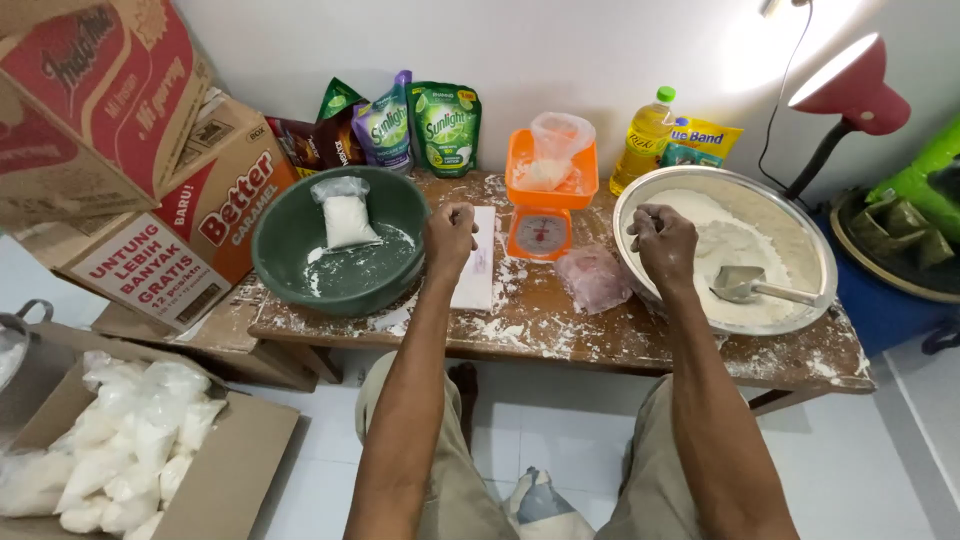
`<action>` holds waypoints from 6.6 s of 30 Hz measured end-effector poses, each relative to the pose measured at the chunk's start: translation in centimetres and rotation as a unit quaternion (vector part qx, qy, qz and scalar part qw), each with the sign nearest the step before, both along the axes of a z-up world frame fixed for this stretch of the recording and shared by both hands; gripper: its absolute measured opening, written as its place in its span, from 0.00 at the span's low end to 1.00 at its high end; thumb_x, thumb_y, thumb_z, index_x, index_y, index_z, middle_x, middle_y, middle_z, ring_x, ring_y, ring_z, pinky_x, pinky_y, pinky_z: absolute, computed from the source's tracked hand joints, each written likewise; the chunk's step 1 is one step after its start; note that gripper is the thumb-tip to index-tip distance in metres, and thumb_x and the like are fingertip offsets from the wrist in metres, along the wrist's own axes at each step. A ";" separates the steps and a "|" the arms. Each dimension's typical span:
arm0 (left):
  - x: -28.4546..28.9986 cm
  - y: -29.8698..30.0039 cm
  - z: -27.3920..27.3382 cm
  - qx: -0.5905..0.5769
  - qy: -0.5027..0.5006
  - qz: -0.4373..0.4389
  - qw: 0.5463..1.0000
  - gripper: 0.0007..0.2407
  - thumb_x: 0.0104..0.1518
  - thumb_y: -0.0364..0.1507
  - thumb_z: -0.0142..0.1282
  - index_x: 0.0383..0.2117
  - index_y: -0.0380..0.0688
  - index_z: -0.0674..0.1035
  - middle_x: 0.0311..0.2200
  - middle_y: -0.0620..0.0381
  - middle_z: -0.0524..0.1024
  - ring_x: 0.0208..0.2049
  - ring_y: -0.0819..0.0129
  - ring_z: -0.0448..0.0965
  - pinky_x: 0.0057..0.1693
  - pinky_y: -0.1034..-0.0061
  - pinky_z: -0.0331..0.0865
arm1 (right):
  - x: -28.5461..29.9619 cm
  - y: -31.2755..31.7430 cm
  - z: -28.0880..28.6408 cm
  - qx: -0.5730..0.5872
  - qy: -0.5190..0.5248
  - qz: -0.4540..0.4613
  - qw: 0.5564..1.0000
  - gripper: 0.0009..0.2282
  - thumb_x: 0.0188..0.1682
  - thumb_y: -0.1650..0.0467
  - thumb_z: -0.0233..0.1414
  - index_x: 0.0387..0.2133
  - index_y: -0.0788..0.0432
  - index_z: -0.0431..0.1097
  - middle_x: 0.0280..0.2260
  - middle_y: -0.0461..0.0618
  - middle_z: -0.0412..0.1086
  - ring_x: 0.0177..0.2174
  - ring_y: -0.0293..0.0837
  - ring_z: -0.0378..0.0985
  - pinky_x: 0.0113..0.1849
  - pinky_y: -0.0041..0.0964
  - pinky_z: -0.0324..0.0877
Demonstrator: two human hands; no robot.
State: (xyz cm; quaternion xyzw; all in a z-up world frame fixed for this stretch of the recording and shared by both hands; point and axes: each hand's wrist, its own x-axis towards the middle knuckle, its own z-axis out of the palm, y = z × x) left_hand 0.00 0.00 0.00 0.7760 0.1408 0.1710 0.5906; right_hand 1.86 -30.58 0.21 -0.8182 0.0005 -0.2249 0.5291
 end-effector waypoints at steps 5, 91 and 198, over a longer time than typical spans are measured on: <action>-0.6 -0.1 1.2 -0.003 -0.007 -0.015 1.000 0.10 0.58 0.35 0.52 0.31 0.47 0.84 0.10 0.59 0.74 0.18 0.70 0.76 0.34 0.78 0.70 | -0.1 1.0 0.2 0.006 0.003 0.011 1.000 0.09 0.53 0.73 0.53 0.42 0.68 0.76 0.22 0.53 0.75 0.17 0.39 0.76 0.25 0.33 0.70; 3.3 -27.1 5.7 -0.002 -0.056 -0.276 0.959 0.09 0.58 0.33 0.58 0.30 0.40 0.85 0.11 0.55 0.75 0.13 0.69 0.78 0.30 0.75 0.73 | -5.3 -16.1 2.8 -0.280 0.087 -0.116 0.949 0.17 0.55 0.60 0.50 0.28 0.61 0.76 0.28 0.64 0.75 0.36 0.68 0.78 0.38 0.60 0.70; 5.4 -29.9 -1.0 0.124 -0.083 -0.340 0.928 0.12 0.61 0.36 0.55 0.40 0.45 0.87 0.32 0.43 0.84 0.40 0.39 0.83 0.47 0.49 0.77 | -11.7 -15.3 9.5 -0.378 0.314 -0.124 0.862 0.16 0.55 0.58 0.51 0.52 0.48 0.77 0.40 0.57 0.80 0.43 0.61 0.82 0.44 0.57 0.75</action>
